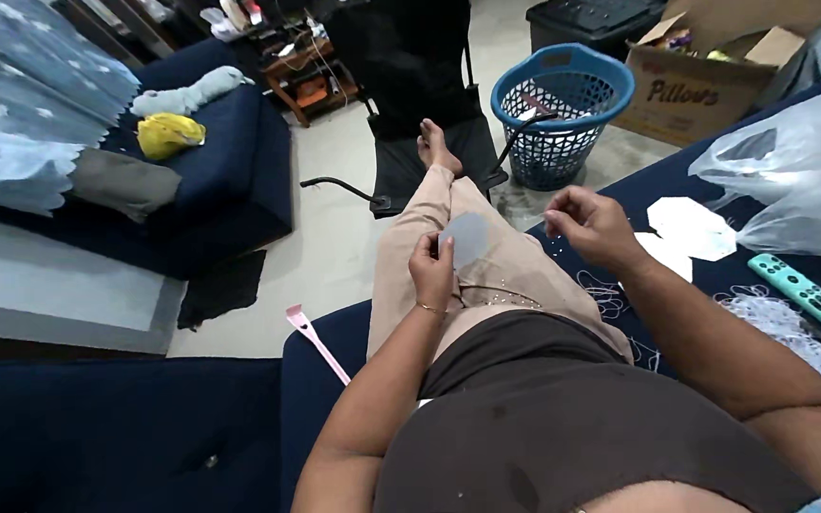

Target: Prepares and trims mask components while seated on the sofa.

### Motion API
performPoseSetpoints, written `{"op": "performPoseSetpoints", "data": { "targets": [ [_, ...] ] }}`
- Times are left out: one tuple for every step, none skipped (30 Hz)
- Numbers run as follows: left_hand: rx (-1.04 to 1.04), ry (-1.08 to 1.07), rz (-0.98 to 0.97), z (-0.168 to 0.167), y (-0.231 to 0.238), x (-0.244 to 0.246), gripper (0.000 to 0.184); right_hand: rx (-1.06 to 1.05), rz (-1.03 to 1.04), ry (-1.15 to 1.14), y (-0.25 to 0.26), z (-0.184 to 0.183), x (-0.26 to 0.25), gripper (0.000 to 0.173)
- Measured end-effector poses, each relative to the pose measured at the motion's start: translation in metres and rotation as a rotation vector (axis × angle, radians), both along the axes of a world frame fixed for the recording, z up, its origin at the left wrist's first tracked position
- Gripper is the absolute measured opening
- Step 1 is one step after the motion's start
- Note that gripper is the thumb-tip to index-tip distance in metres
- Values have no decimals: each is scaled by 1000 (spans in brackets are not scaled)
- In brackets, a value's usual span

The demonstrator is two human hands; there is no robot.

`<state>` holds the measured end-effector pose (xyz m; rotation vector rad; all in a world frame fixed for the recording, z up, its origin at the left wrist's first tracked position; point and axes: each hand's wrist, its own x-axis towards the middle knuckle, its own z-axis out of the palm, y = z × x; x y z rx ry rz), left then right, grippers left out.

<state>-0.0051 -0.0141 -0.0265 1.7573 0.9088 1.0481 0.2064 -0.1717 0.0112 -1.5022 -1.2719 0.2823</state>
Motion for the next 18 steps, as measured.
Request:
{"op": "performPoseSetpoints", "data": {
  "targets": [
    [4, -12, 14, 0, 0, 0, 20, 52, 26, 25, 4, 3, -8, 9],
    [5, -26, 25, 0, 0, -1, 20, 66, 39, 34, 6, 4, -13, 9],
    [0, -38, 33, 0, 1, -1, 20, 55, 48, 34, 8, 1, -15, 8],
    [-2, -49, 39, 0, 1, -2, 20, 19, 54, 32, 8, -4, -16, 8],
    [-3, -58, 47, 1, 1, -2, 19, -41, 57, 16, 7, -10, -14, 8],
    [-3, -65, 55, 1, 1, -1, 19, -129, 58, -20, 5, -17, -11, 9],
    [-2, -70, 64, 0, 2, -1, 18, -249, 63, -70, 1, -21, -7, 11],
    [-4, -68, 71, 0, 1, -1, 18, -394, 72, -128, -3, -24, -2, 14],
    [-6, -64, 76, 0, 1, -1, 18, -541, 84, -188, -6, -27, 2, 17],
    [-5, -61, 79, 0, 1, 0, 18, -676, 97, -256, -9, -30, 6, 18],
    [-3, -58, 83, 0, 1, 1, 19, -796, 114, -321, -12, -31, 10, 19],
    [1, -56, 84, -1, 1, 1, 19, -897, 139, -378, -14, -31, 12, 19],
    [4, -51, 86, -1, 0, 2, 19, -968, 170, -416, -17, -31, 13, 18],
    [7, -47, 86, 0, 0, 2, 19, -1010, 207, -437, -18, -31, 14, 17],
    [10, -42, 85, 0, 0, 2, 19, -1040, 236, -452, -18, -31, 14, 17],
    [12, -36, 85, 0, 0, 2, 19, -1056, 248, -459, -18, -31, 13, 17],
    [12, -30, 84, 0, -1, 2, 19, -1059, 239, -455, -17, -30, 12, 17],
    [13, -27, 82, 0, -1, 2, 19, -1040, 210, -439, -15, -29, 10, 18]
  ]
}}
